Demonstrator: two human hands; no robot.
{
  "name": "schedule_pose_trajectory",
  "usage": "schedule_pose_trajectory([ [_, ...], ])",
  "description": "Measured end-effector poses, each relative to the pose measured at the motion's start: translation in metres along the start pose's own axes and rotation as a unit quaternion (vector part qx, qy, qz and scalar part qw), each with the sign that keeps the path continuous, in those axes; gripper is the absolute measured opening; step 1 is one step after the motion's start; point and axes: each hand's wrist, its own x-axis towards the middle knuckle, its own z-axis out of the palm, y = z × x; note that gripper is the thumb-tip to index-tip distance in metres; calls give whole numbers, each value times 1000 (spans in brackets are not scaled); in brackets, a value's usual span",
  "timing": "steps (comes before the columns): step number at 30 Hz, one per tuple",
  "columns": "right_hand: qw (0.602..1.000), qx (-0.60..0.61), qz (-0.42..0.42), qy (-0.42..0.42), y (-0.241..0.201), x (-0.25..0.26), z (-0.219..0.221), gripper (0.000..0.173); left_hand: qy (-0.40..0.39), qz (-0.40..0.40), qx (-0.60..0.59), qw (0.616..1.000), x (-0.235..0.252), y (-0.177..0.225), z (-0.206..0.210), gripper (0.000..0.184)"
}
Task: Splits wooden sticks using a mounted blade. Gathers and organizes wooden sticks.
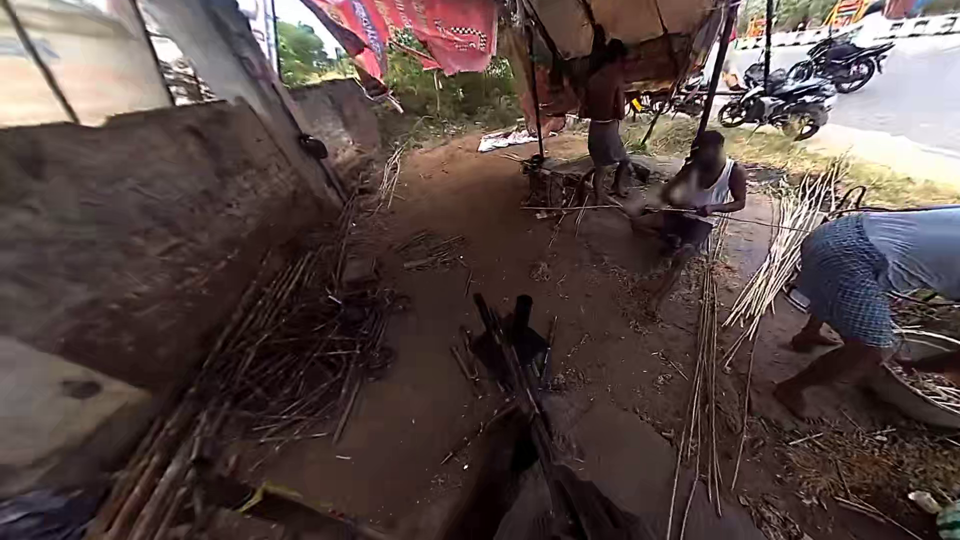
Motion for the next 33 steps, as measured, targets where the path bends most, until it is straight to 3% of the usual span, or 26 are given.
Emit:
schedule_pose_trajectory([
  [2, 993, -45, -74, 81, 16, 4, 17, 50, 1, -4, 6, 1000, 0, -5, -1, 34],
  [4, 983, -68, -117, 128, 24, 13, 17, 47, 27, -18, 22, 999, -7, -2, 10, 42],
  [9, 975, -88, -125, 160, 31, 39, -16, 49, -74, -52, 52, 995, -30, 12, 47, 30],
  [15, 969, -105, -178, 132, 69, 93, -71, 37, -114, -90, 5, 989, 0, 15, 102, 26],
  [20, 960, 62, -263, 68, 139, 162, -124, 30, -87, -30, 39, 995, 43, 3, 170, 40],
  [23, 951, 217, -214, 60, 187, 197, -137, 25, -39, 24, 77, 996, 80, -27, 205, 50],
  [26, 972, 84, -204, 76, 142, 165, -123, 36, -75, -7, 70, 995, 47, -6, 175, 47],
  [29, 976, -11, -182, 119, 85, 117, -57, 35, -67, -63, 31, 995, 15, 10, 105, 36],
  [33, 970, -26, -167, 172, 75, 115, -21, 33, -51, -54, 23, 997, 17, 13, 86, 33],
])
